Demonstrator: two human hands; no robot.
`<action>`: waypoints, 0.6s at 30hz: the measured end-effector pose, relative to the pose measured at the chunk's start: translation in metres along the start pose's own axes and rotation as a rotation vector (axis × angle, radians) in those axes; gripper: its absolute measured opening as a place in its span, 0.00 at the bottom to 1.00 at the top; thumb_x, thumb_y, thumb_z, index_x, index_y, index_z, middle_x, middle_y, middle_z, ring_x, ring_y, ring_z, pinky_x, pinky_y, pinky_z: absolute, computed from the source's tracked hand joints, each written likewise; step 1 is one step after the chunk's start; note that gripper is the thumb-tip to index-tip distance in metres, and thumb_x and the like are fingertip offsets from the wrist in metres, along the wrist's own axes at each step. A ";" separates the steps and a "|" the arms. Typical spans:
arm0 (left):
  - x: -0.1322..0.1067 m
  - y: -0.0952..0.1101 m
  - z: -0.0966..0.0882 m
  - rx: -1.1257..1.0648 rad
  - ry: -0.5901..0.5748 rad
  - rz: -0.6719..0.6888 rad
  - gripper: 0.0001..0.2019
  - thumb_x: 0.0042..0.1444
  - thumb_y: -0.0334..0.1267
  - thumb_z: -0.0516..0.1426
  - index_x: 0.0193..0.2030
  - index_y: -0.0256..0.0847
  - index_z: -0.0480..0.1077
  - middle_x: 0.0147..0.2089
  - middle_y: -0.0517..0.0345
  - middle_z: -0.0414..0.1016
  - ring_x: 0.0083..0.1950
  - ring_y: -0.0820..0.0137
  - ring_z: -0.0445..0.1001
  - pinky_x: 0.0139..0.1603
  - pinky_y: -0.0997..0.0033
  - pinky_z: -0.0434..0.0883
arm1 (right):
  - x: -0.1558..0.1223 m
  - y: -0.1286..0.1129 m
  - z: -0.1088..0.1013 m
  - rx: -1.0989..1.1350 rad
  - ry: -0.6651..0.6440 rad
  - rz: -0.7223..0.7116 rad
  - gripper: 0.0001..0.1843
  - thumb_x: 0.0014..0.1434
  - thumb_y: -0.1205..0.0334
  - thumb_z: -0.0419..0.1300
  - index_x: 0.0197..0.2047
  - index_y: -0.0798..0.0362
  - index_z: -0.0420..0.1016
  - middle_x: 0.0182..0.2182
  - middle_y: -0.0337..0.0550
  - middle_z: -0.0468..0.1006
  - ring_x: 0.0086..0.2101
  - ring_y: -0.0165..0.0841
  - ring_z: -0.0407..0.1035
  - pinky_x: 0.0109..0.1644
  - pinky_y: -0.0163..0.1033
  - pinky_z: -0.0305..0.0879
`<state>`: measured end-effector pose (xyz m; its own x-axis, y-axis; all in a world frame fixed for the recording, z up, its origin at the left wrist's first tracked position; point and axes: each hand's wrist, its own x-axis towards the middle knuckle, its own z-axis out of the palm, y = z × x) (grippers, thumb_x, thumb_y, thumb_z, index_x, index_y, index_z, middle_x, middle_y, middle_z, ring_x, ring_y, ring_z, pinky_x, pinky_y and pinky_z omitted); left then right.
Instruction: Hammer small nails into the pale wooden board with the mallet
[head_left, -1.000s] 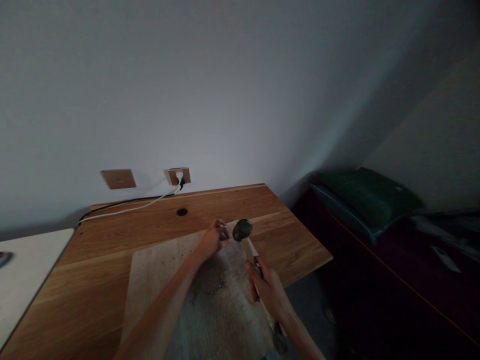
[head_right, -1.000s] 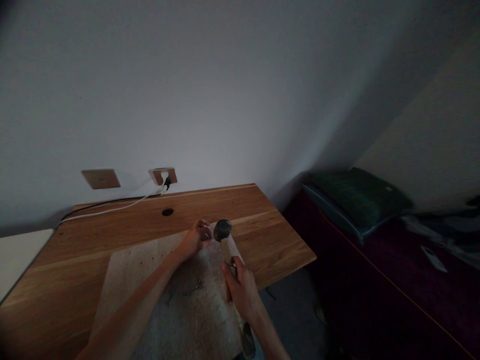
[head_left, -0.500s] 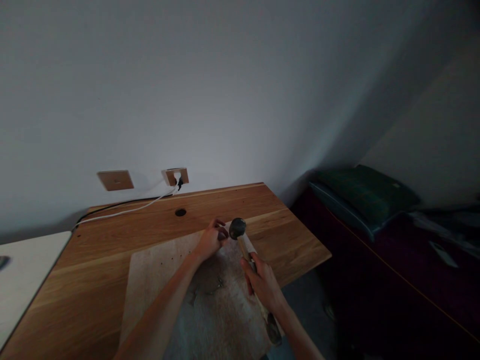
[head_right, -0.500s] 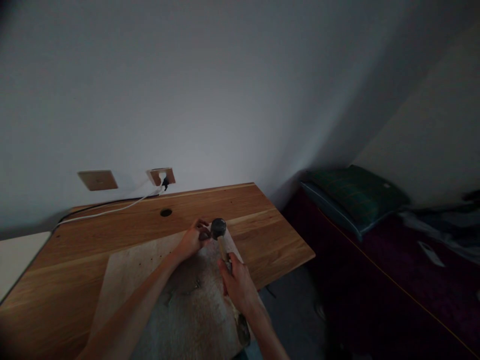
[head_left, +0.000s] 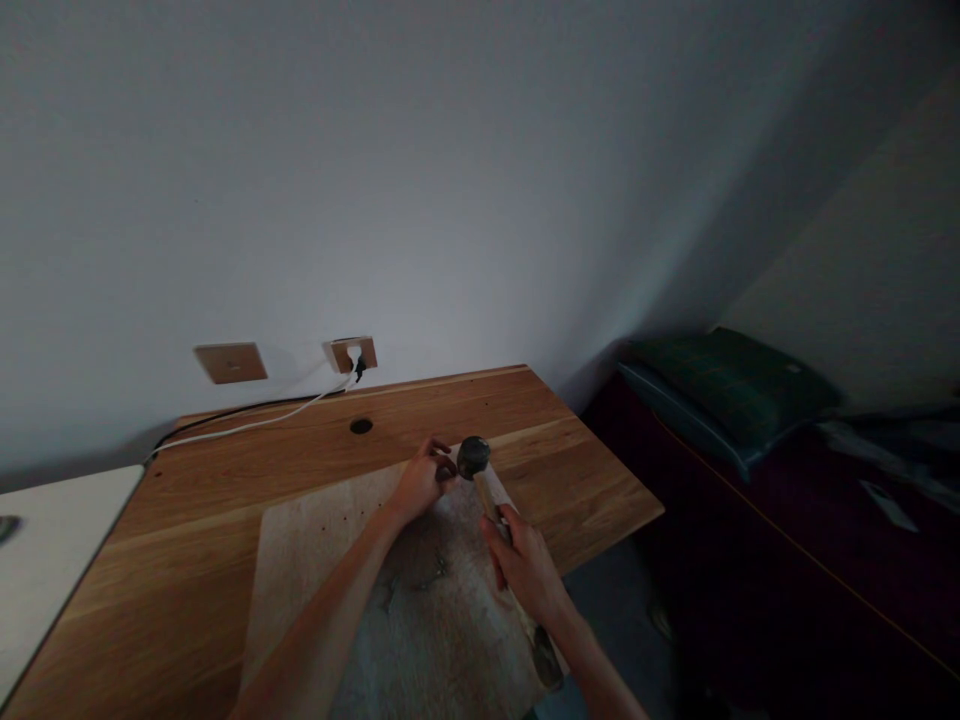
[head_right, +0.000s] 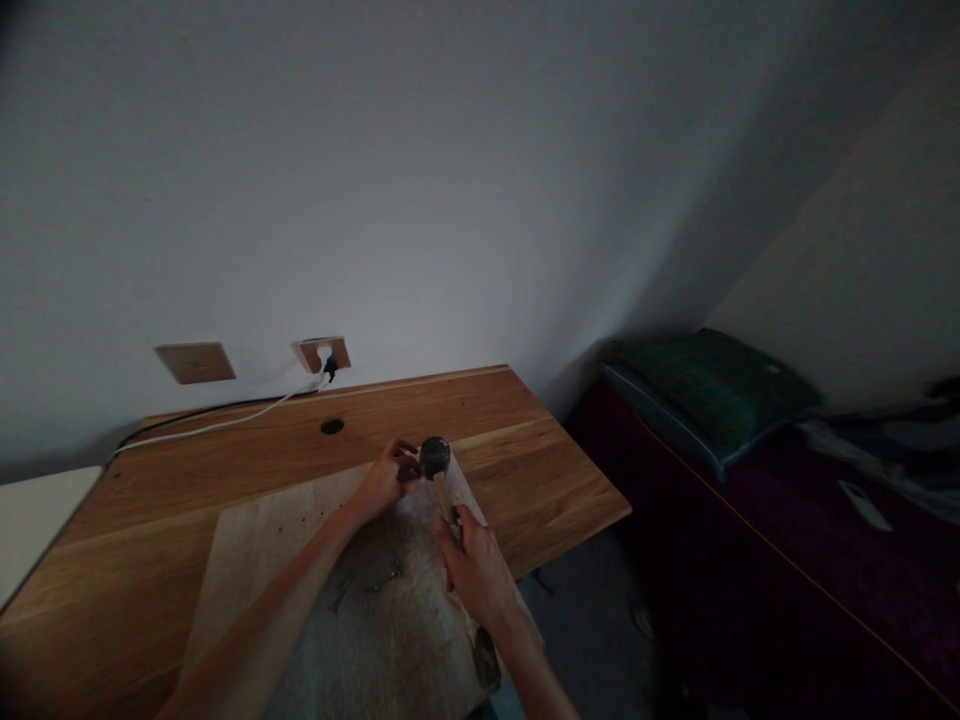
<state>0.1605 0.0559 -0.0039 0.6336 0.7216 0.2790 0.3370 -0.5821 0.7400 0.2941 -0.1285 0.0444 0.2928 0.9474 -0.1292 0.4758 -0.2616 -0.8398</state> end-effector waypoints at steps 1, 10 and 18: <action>0.000 0.000 0.000 0.005 -0.007 0.009 0.03 0.53 0.31 0.63 0.33 0.40 0.80 0.51 0.47 0.72 0.51 0.61 0.76 0.54 0.62 0.74 | 0.000 0.000 0.000 -0.007 0.001 -0.005 0.15 0.68 0.48 0.49 0.38 0.49 0.65 0.14 0.27 0.65 0.15 0.28 0.65 0.23 0.31 0.58; 0.000 -0.005 0.004 -0.012 0.000 -0.001 0.06 0.50 0.30 0.65 0.36 0.39 0.79 0.53 0.47 0.71 0.48 0.64 0.77 0.53 0.64 0.74 | -0.001 0.000 0.001 -0.026 -0.010 -0.003 0.15 0.68 0.49 0.49 0.39 0.50 0.67 0.13 0.28 0.66 0.16 0.28 0.65 0.24 0.31 0.58; 0.002 -0.004 0.003 -0.014 -0.011 0.017 0.05 0.51 0.28 0.63 0.33 0.39 0.80 0.50 0.47 0.73 0.49 0.62 0.76 0.53 0.62 0.75 | -0.002 -0.002 -0.001 -0.052 -0.013 0.013 0.14 0.68 0.49 0.50 0.37 0.50 0.65 0.12 0.27 0.65 0.15 0.28 0.65 0.24 0.31 0.58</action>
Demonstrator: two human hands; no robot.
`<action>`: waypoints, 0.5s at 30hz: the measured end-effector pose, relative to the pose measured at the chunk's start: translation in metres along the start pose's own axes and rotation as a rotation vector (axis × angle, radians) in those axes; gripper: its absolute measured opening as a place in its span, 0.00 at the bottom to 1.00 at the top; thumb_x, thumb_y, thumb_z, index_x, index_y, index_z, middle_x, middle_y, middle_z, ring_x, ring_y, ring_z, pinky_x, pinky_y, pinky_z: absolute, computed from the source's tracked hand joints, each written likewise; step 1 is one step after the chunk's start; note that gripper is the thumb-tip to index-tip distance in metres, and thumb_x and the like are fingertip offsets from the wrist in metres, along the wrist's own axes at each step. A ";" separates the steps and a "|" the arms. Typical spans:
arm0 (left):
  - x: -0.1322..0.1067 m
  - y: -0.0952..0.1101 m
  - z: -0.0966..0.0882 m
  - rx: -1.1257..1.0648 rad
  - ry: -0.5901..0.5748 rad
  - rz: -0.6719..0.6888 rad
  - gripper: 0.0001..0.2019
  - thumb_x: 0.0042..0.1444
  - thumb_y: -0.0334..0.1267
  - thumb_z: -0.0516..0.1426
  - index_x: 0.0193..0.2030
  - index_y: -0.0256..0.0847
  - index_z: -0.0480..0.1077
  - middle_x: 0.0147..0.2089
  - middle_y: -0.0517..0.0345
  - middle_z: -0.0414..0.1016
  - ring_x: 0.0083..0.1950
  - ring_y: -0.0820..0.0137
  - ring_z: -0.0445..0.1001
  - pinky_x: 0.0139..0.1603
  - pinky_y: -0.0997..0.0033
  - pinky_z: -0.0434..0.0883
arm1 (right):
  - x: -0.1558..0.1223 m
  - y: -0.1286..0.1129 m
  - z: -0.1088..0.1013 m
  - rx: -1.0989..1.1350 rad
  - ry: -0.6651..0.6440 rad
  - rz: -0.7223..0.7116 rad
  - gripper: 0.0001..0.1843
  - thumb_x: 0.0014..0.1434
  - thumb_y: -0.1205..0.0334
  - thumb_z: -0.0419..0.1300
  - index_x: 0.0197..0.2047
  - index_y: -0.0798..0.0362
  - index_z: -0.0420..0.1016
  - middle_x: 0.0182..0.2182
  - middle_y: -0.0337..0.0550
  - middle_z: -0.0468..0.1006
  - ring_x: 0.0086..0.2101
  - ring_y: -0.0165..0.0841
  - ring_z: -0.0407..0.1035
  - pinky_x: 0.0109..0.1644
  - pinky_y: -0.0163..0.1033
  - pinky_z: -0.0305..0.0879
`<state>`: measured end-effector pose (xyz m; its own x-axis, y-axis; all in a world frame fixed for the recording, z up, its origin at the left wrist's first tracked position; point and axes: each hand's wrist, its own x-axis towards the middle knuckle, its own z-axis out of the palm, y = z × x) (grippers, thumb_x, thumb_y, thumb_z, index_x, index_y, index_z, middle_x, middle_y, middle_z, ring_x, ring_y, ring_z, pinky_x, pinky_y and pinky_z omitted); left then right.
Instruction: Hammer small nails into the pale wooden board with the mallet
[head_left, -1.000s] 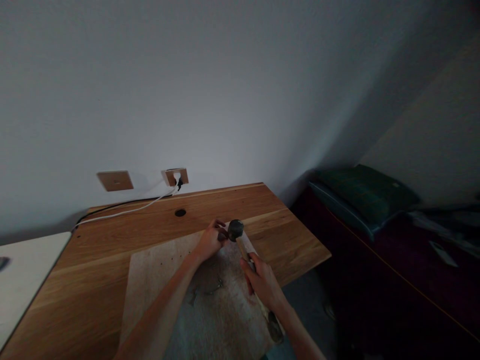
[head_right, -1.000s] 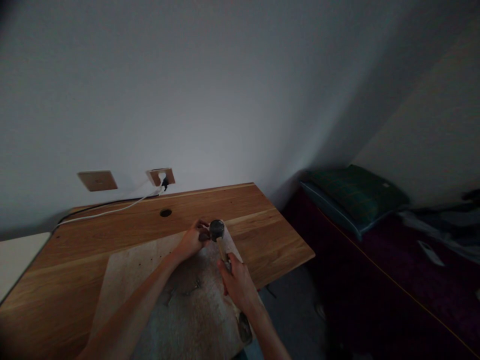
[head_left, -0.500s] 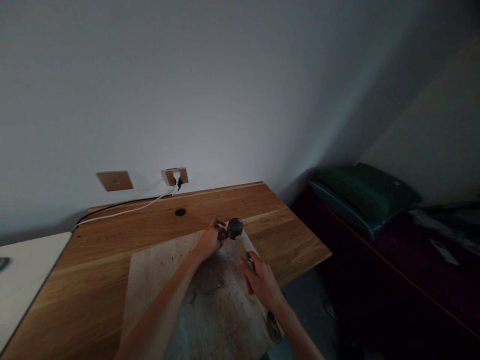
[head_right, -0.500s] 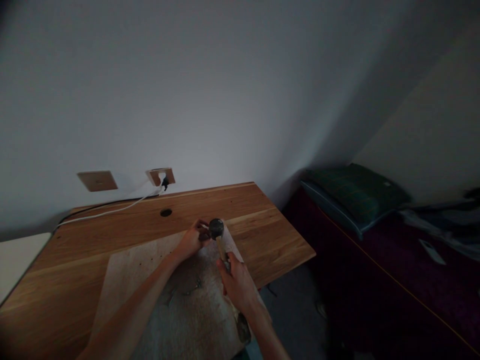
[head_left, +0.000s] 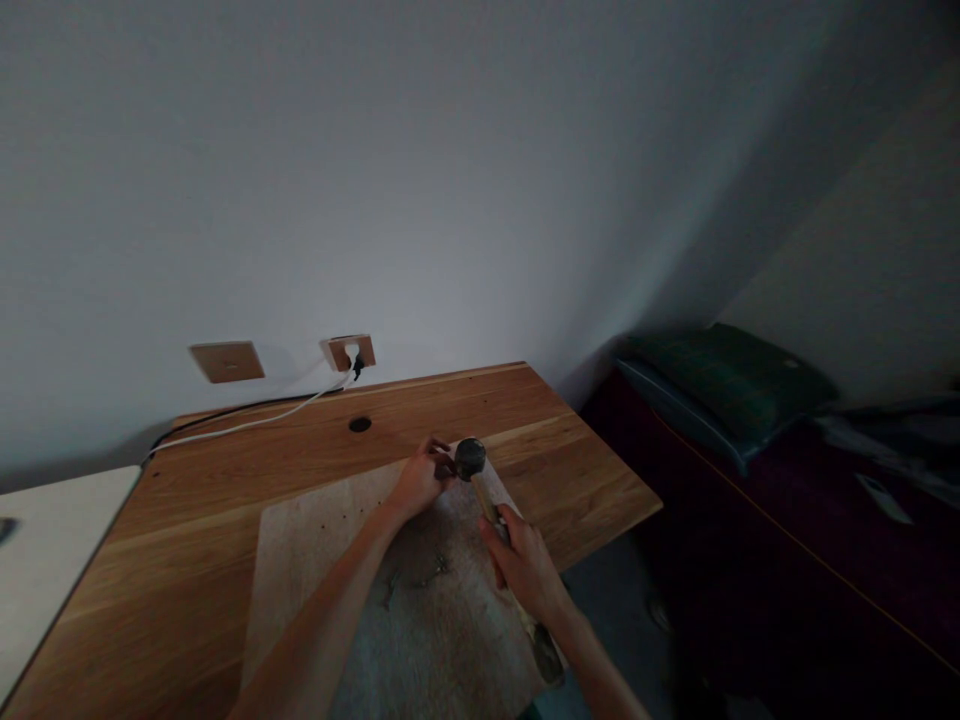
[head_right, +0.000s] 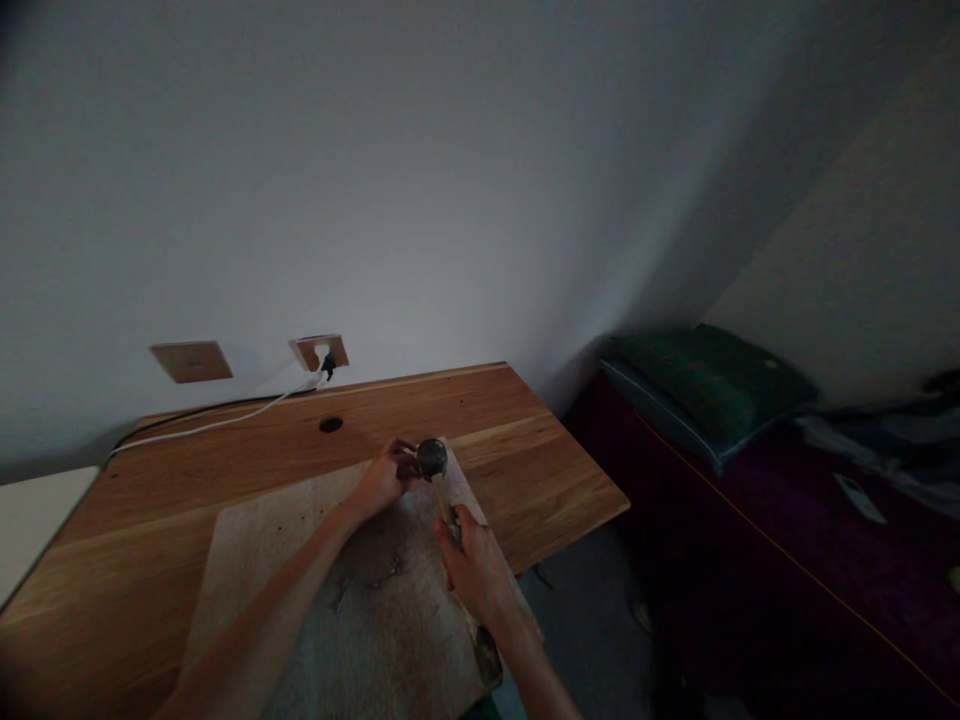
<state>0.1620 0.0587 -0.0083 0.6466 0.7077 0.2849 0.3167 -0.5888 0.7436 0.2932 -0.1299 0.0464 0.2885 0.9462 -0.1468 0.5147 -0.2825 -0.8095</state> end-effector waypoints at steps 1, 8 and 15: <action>0.000 0.000 0.000 -0.001 0.002 0.007 0.05 0.51 0.27 0.62 0.33 0.39 0.80 0.50 0.47 0.73 0.49 0.62 0.76 0.54 0.62 0.75 | 0.000 0.000 0.000 0.001 0.000 -0.005 0.14 0.68 0.49 0.50 0.37 0.50 0.65 0.12 0.27 0.65 0.15 0.28 0.65 0.24 0.31 0.58; -0.001 -0.001 0.002 0.000 -0.002 -0.009 0.05 0.51 0.28 0.62 0.34 0.40 0.79 0.51 0.49 0.73 0.47 0.64 0.77 0.54 0.63 0.75 | 0.001 0.001 0.000 0.037 0.012 -0.011 0.15 0.67 0.47 0.51 0.36 0.49 0.64 0.13 0.27 0.65 0.14 0.28 0.64 0.23 0.31 0.58; -0.002 0.015 -0.013 0.049 -0.037 -0.012 0.17 0.47 0.32 0.64 0.46 0.38 0.76 0.54 0.48 0.70 0.47 0.64 0.77 0.52 0.66 0.74 | -0.001 0.023 0.004 0.080 0.051 0.024 0.17 0.67 0.44 0.50 0.39 0.49 0.67 0.14 0.29 0.67 0.17 0.31 0.66 0.26 0.33 0.60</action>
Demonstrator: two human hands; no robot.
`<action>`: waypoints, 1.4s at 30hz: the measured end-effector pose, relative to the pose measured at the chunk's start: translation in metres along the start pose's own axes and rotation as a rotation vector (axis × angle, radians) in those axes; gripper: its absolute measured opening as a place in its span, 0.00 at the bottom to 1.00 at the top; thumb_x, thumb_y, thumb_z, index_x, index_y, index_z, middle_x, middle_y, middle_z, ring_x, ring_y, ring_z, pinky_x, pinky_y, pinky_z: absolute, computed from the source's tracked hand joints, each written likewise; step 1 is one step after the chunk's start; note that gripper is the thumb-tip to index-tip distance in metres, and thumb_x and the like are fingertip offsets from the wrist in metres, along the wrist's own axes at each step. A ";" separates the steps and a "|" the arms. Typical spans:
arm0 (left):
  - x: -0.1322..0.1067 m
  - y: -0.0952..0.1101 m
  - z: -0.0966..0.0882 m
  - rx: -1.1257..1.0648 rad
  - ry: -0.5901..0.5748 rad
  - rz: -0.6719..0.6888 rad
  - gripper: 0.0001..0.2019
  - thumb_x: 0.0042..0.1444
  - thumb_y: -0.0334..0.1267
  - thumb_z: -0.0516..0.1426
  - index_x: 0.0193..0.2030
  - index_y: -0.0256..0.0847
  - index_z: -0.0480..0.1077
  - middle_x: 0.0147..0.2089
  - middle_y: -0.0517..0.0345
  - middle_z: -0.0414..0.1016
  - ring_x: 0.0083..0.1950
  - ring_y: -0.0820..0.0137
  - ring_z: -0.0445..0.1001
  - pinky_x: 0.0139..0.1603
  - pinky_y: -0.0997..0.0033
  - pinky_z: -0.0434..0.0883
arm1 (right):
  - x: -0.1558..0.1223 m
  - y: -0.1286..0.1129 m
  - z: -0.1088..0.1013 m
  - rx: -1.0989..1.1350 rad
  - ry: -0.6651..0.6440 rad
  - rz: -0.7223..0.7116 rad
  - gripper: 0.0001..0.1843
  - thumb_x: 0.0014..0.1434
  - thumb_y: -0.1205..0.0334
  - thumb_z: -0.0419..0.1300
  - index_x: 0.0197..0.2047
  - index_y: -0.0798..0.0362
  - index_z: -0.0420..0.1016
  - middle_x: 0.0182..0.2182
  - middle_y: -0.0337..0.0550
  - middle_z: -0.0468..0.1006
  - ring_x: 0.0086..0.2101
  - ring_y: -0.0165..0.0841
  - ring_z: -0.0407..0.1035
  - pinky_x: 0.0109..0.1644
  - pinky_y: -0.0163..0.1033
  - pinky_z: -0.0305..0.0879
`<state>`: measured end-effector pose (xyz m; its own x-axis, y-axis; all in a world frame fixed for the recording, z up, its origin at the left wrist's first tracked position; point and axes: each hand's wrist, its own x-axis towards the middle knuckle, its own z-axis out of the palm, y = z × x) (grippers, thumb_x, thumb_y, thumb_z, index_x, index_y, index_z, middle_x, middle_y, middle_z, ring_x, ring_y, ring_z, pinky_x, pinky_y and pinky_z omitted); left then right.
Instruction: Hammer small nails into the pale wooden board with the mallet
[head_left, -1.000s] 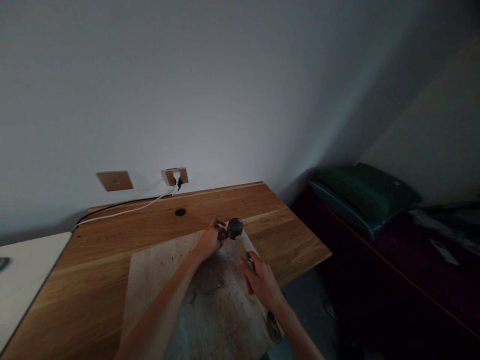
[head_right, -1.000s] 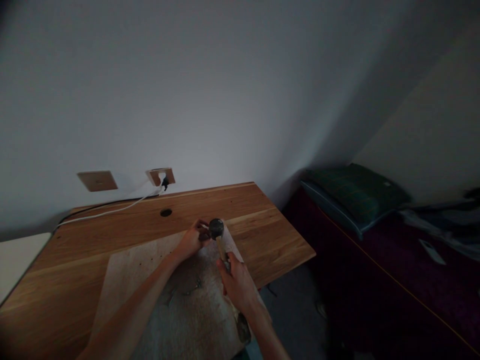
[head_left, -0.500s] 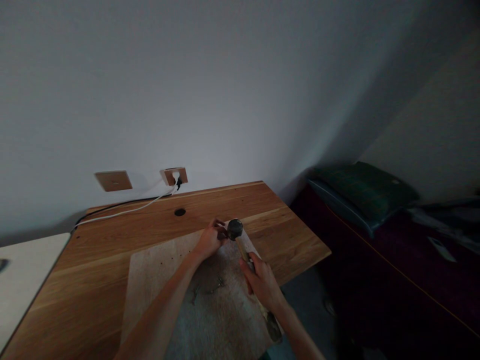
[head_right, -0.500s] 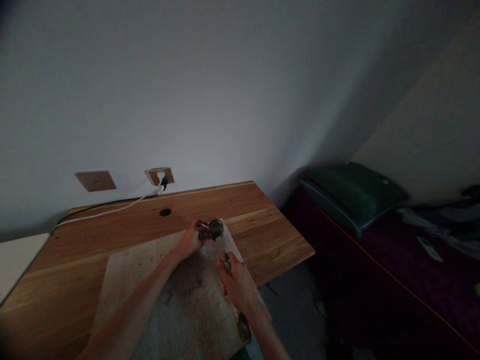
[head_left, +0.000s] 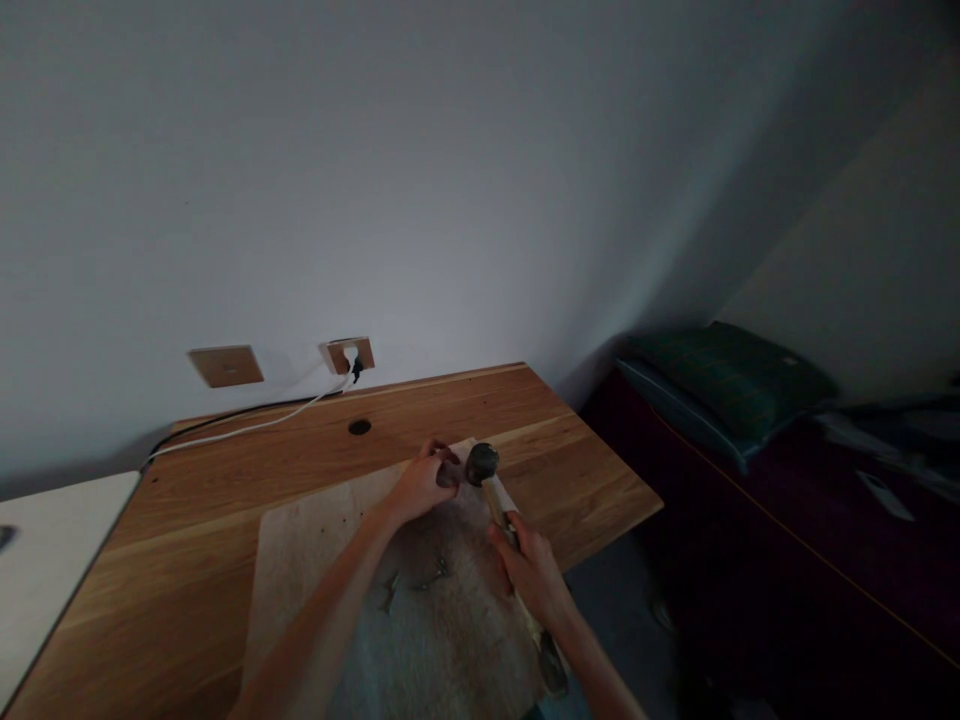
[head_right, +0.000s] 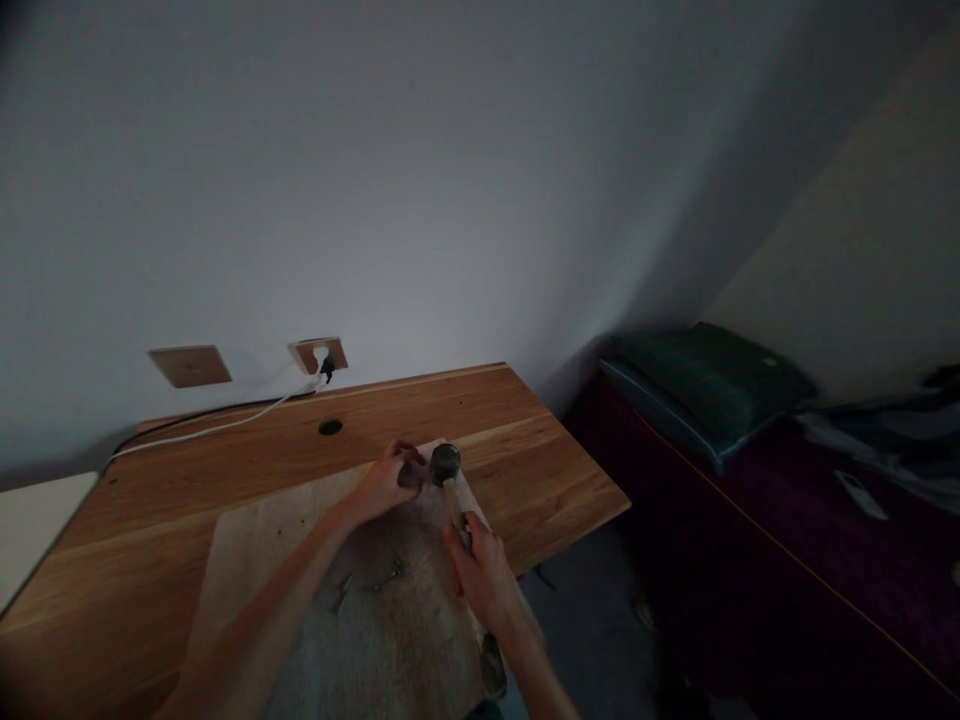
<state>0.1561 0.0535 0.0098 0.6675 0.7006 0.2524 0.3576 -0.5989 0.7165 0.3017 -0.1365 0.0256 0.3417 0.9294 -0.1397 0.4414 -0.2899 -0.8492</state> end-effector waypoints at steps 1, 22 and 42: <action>-0.001 0.002 -0.007 0.012 -0.021 0.011 0.16 0.48 0.34 0.64 0.46 0.39 0.75 0.51 0.50 0.71 0.47 0.63 0.77 0.51 0.66 0.73 | 0.000 0.005 0.001 -0.005 0.008 0.006 0.18 0.67 0.44 0.49 0.39 0.49 0.67 0.15 0.30 0.67 0.18 0.31 0.67 0.26 0.34 0.60; -0.016 0.035 -0.045 0.436 -0.496 -0.034 0.07 0.38 0.28 0.64 0.23 0.45 0.76 0.28 0.60 0.77 0.34 0.63 0.76 0.33 0.71 0.67 | -0.002 0.008 0.007 0.000 0.051 0.041 0.20 0.67 0.44 0.49 0.45 0.52 0.69 0.15 0.32 0.70 0.21 0.36 0.73 0.32 0.37 0.62; 0.000 -0.003 -0.039 0.139 -0.256 -0.059 0.07 0.55 0.31 0.58 0.39 0.41 0.76 0.38 0.55 0.80 0.41 0.66 0.77 0.41 0.73 0.68 | -0.002 0.010 0.008 -0.015 0.094 0.001 0.19 0.66 0.44 0.50 0.41 0.51 0.69 0.18 0.34 0.71 0.23 0.35 0.71 0.32 0.36 0.61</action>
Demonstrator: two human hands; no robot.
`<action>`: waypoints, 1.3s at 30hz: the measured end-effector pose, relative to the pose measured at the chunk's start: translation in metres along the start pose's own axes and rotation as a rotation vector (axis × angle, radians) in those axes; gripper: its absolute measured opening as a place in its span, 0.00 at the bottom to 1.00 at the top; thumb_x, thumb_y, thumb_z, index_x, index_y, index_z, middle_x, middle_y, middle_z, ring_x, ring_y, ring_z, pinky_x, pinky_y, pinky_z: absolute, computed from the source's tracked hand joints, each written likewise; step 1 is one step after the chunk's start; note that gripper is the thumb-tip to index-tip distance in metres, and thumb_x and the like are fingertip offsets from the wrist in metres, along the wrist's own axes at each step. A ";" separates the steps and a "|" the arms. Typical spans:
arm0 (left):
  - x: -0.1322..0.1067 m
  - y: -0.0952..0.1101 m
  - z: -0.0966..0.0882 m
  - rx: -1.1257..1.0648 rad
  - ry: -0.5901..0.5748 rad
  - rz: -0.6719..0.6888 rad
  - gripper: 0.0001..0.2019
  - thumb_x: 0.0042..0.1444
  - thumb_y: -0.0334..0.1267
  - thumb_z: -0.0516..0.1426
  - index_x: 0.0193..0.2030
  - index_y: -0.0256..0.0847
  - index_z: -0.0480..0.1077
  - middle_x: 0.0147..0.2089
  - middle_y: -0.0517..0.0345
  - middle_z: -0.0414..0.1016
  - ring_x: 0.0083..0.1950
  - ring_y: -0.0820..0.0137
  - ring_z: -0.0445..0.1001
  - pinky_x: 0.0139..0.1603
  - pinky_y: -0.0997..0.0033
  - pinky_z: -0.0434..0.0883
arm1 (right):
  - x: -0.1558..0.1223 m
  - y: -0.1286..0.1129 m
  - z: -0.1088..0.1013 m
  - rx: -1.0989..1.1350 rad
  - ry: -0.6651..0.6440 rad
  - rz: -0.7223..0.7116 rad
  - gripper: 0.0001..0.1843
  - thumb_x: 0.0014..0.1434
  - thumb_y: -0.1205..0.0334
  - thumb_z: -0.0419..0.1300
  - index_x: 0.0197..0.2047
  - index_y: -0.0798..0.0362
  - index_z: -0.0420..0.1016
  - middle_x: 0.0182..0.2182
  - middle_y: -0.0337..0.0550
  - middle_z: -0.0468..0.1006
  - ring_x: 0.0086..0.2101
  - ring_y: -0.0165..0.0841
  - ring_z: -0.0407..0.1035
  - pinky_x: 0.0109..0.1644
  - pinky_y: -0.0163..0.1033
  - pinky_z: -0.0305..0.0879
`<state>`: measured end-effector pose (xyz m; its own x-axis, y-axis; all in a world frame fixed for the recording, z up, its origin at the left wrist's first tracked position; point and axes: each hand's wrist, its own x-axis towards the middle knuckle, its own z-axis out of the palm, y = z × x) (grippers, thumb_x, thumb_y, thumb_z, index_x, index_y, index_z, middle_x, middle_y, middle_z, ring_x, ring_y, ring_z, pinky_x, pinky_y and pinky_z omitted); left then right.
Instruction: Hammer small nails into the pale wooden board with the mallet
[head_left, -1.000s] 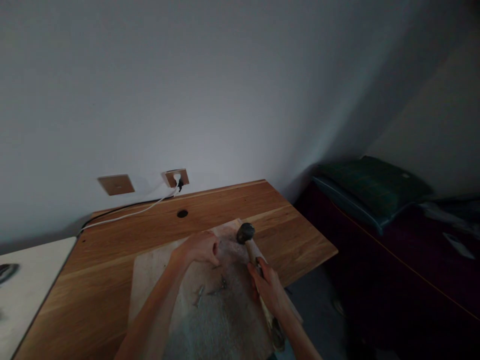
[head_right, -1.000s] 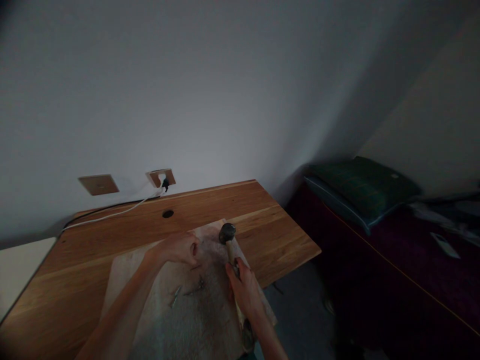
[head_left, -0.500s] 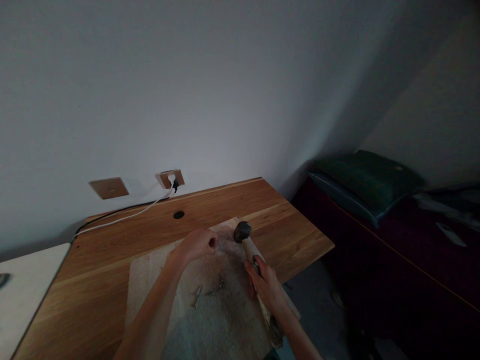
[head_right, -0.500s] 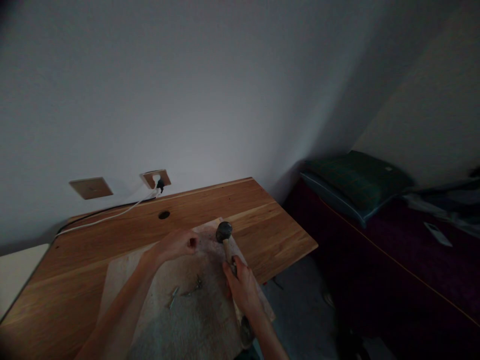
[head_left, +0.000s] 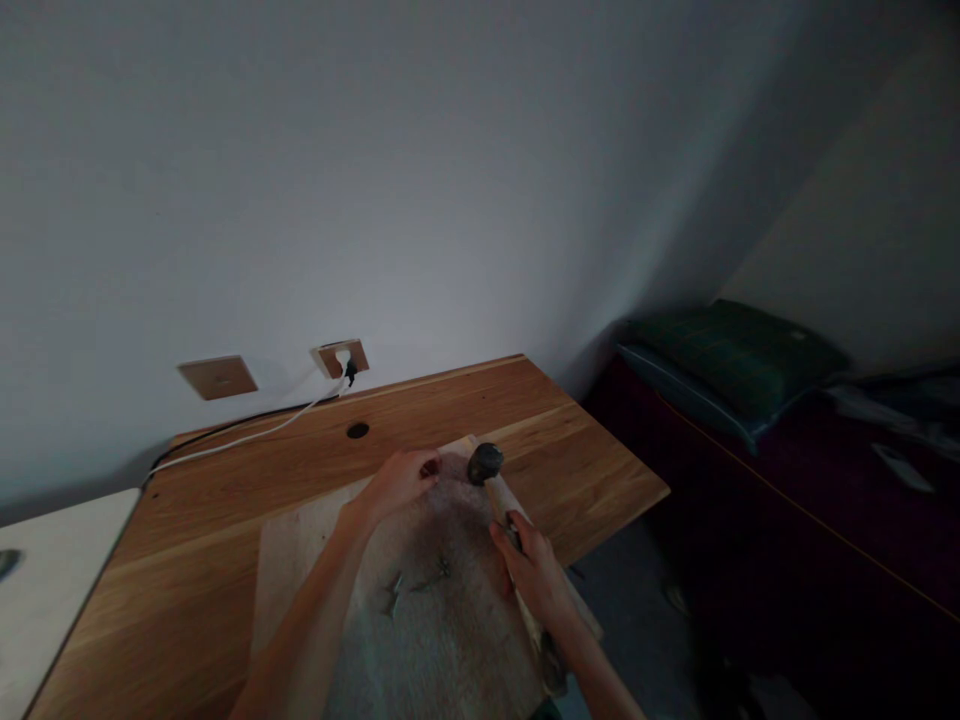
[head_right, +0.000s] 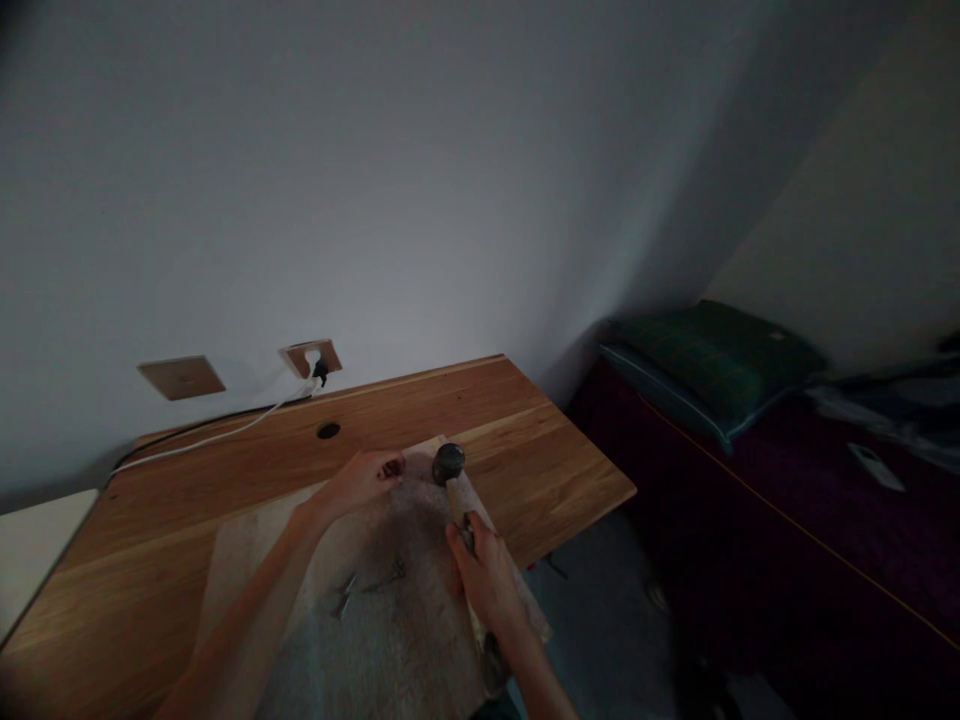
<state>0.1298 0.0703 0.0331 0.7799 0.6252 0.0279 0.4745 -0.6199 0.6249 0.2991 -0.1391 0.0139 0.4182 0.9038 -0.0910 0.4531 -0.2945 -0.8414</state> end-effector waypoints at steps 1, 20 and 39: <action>0.000 -0.001 0.000 -0.005 0.005 0.003 0.07 0.55 0.32 0.58 0.39 0.41 0.76 0.38 0.55 0.80 0.41 0.65 0.77 0.42 0.72 0.68 | 0.000 0.001 0.000 -0.003 -0.003 0.002 0.19 0.66 0.44 0.50 0.41 0.51 0.69 0.17 0.33 0.71 0.22 0.35 0.71 0.32 0.36 0.61; -0.001 -0.004 0.000 0.017 -0.054 0.010 0.05 0.53 0.31 0.59 0.36 0.42 0.75 0.34 0.59 0.78 0.36 0.68 0.75 0.39 0.73 0.64 | 0.000 0.000 0.000 -0.050 0.030 -0.006 0.20 0.66 0.43 0.51 0.39 0.51 0.70 0.23 0.38 0.74 0.28 0.36 0.72 0.35 0.36 0.60; 0.001 -0.009 0.000 0.028 -0.046 0.014 0.11 0.48 0.28 0.57 0.36 0.39 0.79 0.38 0.54 0.80 0.39 0.66 0.77 0.42 0.71 0.69 | -0.008 -0.035 -0.005 0.135 -0.121 -0.038 0.18 0.67 0.45 0.51 0.32 0.49 0.63 0.15 0.27 0.65 0.16 0.27 0.63 0.24 0.31 0.58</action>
<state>0.1262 0.0769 0.0278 0.8041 0.5945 -0.0003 0.4746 -0.6417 0.6024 0.2836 -0.1372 0.0464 0.3010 0.9468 -0.1141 0.3536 -0.2219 -0.9087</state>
